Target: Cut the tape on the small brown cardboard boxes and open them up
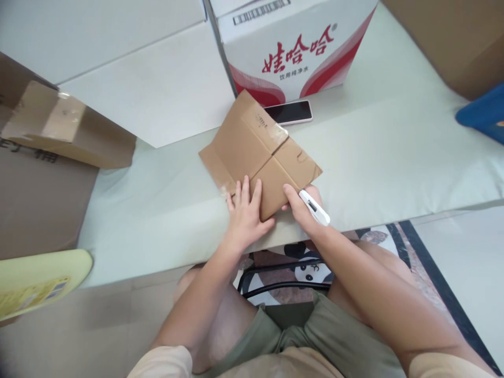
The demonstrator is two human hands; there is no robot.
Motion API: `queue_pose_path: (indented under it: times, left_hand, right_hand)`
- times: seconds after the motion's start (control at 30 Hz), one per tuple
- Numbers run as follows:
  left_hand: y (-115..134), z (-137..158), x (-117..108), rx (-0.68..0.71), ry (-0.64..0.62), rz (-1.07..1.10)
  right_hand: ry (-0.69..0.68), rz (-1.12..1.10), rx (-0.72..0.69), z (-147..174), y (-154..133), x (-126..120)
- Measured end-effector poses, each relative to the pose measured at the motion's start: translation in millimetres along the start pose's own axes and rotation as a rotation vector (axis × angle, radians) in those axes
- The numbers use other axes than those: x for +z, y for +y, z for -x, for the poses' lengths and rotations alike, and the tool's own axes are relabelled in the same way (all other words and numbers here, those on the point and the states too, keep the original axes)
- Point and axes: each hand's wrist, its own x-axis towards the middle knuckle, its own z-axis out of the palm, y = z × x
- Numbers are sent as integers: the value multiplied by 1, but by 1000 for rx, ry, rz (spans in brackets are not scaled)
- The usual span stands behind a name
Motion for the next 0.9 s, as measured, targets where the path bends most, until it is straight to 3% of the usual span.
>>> queue_pose_path:
  times: [0.2,0.4,0.6,0.73,0.8,0.9]
  left_hand:
    - [-1,-2,-4,-26,6,-14]
    - [-9,0,-3,-76,141,-22]
    - [-38,1,11,0,501,126]
    - [-59,1,4,111,741,260]
    - [-64,2,-4,102,798,337]
    - [-67,1,-17,-27,888,491]
  right_hand:
    - [-210,108,-102,4,-21,-4]
    - [-222,-10,-82,1,-14,-1]
    - [-259,-171,-43,-4,2,-2]
    - [-226,-160,34,-3,-1,-2]
    - [-217,-151,64,-2,-6,-1]
    - [-216,-132,71,-1,-14,0]
